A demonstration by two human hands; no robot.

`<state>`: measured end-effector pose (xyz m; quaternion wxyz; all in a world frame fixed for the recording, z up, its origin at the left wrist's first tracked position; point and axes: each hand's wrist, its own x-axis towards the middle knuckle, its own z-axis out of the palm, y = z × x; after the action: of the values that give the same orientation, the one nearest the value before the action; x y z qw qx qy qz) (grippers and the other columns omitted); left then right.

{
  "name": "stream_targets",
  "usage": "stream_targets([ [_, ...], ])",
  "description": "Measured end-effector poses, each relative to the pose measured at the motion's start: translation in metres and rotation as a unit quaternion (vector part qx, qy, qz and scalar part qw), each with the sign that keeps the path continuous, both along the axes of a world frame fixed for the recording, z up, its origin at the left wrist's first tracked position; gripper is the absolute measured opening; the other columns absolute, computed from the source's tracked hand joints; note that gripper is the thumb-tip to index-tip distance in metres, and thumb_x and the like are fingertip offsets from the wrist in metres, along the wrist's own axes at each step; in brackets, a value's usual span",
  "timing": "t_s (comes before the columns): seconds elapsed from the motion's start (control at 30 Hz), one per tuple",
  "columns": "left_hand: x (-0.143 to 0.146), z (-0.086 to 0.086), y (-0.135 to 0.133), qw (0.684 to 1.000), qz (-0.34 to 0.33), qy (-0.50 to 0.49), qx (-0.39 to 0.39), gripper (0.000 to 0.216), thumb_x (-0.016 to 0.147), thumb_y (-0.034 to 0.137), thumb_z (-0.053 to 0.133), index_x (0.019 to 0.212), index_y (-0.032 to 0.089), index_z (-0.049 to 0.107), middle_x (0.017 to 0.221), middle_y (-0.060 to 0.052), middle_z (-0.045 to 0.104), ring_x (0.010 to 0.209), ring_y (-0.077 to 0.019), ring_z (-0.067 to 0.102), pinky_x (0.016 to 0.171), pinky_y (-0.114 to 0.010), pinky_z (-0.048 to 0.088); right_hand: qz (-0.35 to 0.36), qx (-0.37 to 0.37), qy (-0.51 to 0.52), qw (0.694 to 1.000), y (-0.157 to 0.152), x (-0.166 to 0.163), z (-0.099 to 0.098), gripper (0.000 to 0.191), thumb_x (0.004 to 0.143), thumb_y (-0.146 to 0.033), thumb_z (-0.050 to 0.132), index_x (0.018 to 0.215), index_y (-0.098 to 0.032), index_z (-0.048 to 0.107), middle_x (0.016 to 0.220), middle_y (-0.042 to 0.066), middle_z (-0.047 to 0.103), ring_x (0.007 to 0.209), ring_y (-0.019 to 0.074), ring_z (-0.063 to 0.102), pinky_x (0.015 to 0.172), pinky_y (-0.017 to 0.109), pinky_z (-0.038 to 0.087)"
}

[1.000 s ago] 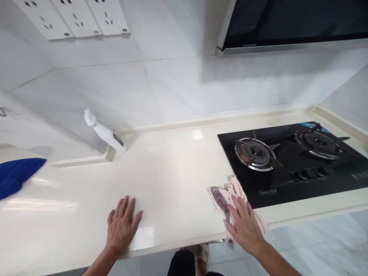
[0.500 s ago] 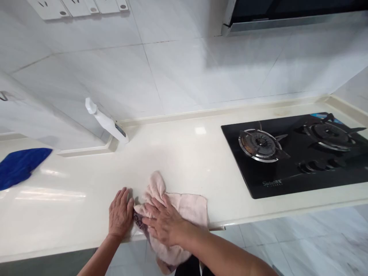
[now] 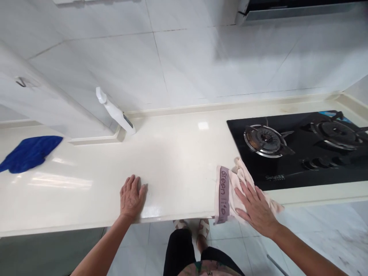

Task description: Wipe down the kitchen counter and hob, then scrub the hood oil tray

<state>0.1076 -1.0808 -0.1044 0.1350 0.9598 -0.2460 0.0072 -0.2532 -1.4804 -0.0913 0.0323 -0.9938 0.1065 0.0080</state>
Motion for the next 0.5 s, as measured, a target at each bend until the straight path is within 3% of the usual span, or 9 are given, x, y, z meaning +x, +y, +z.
stream_targets([
  [0.1, -0.002, 0.002, -0.002, 1.0, -0.004, 0.007, 0.0, 0.064, 0.099, 0.053, 0.033, 0.143, 0.009, 0.049, 0.156, -0.023, 0.043, 0.15, -0.0365, 0.031, 0.121, -0.056, 0.026, 0.035, -0.007, -0.021, 0.999, 0.009, -0.003, -0.009, 0.077, 0.089, -0.055, 0.061, 0.152, -0.015, 0.044, 0.165, 0.018, 0.028, 0.155, 0.0397, 0.01, 0.12, 0.068, 0.015],
  [0.27, -0.006, 0.007, -0.003, 1.0, -0.012, 0.014, -0.003, 0.063, 0.099, 0.054, 0.038, 0.143, 0.01, 0.048, 0.157, -0.024, 0.04, 0.15, -0.0392, 0.029, 0.119, -0.06, 0.027, 0.095, 0.021, 0.003, 0.995, 0.052, 0.046, -0.019, 0.088, 0.075, -0.068, 0.073, 0.144, -0.015, 0.056, 0.155, 0.021, 0.046, 0.154, 0.042, 0.015, 0.122, 0.068, 0.007],
  [0.37, -0.005, 0.003, 0.0, 0.999, -0.022, 0.017, -0.018, 0.059, 0.099, 0.052, 0.041, 0.144, 0.014, 0.047, 0.157, -0.023, 0.039, 0.15, -0.04, 0.029, 0.119, -0.061, 0.027, 0.135, 0.062, 0.046, 0.988, 0.103, 0.093, -0.012, 0.095, 0.07, -0.059, 0.081, 0.15, -0.018, 0.05, 0.159, 0.019, 0.041, 0.154, 0.0434, 0.014, 0.123, 0.068, 0.002],
  [0.5, -0.001, -0.001, 0.007, 0.994, -0.053, 0.021, -0.089, 0.057, 0.099, 0.047, 0.045, 0.147, 0.018, 0.04, 0.157, -0.021, 0.039, 0.15, -0.0359, 0.03, 0.12, -0.058, 0.028, 0.178, 0.152, 0.083, 0.969, 0.199, 0.171, 0.002, 0.095, 0.075, -0.055, 0.079, 0.155, -0.018, 0.042, 0.165, 0.016, 0.03, 0.155, 0.0415, 0.008, 0.124, 0.065, 0.001],
])
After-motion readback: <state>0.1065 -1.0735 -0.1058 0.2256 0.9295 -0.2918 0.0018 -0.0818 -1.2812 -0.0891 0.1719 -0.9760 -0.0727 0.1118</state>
